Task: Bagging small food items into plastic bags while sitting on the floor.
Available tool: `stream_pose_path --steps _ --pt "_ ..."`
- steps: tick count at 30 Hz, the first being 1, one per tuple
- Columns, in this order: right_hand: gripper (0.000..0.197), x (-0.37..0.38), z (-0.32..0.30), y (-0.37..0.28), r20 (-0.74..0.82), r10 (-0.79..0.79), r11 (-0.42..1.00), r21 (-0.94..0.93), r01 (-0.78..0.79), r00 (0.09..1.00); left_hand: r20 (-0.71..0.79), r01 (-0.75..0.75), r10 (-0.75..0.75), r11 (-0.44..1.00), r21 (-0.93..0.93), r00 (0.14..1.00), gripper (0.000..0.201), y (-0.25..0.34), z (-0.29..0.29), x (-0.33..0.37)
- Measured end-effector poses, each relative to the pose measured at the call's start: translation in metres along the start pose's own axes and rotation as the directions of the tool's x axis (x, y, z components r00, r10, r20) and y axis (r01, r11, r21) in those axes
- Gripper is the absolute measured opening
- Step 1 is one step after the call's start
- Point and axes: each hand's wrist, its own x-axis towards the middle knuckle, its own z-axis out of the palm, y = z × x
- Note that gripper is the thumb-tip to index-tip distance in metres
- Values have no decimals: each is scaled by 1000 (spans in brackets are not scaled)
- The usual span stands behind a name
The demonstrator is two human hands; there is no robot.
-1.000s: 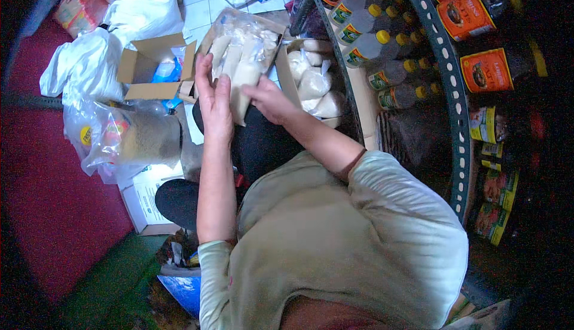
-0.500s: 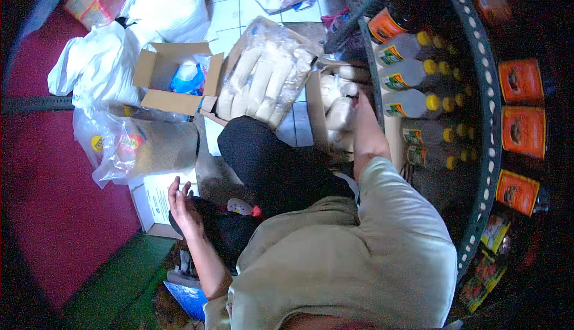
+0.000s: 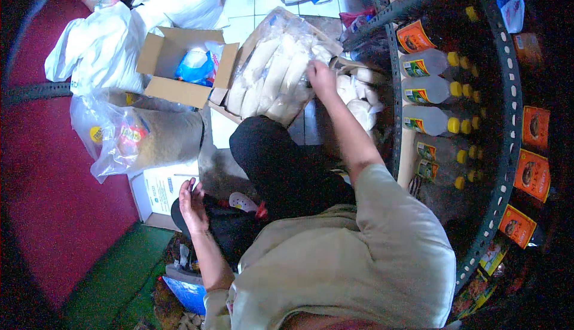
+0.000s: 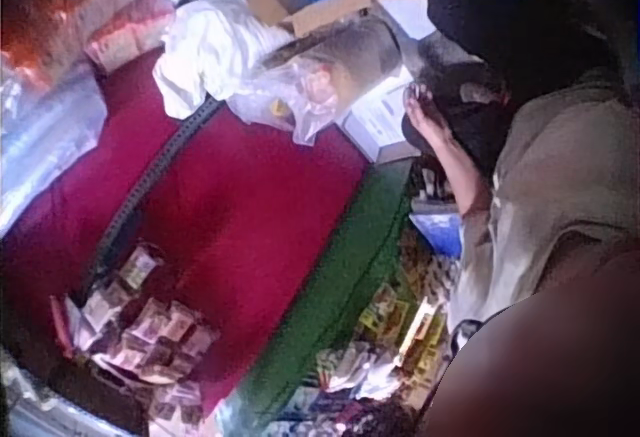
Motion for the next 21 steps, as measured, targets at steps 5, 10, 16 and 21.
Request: stream_pose_path --steps 5,10,16,21 --pt "34 55 26 19 68 503 856 -179 -485 862 49 41 -40 999 -21 998 39 -3 0 -3" --pt "35 60 34 17 158 581 808 -230 -543 798 4 69 -69 998 0 998 38 1 2 -6" --pt "29 0 22 -24 223 5 994 -107 19 975 30 98 -100 993 58 995 45 3 5 -2" --pt "34 -45 36 -22 462 -75 995 -18 93 884 50 115 -117 992 48 992 40 2 6 -1"
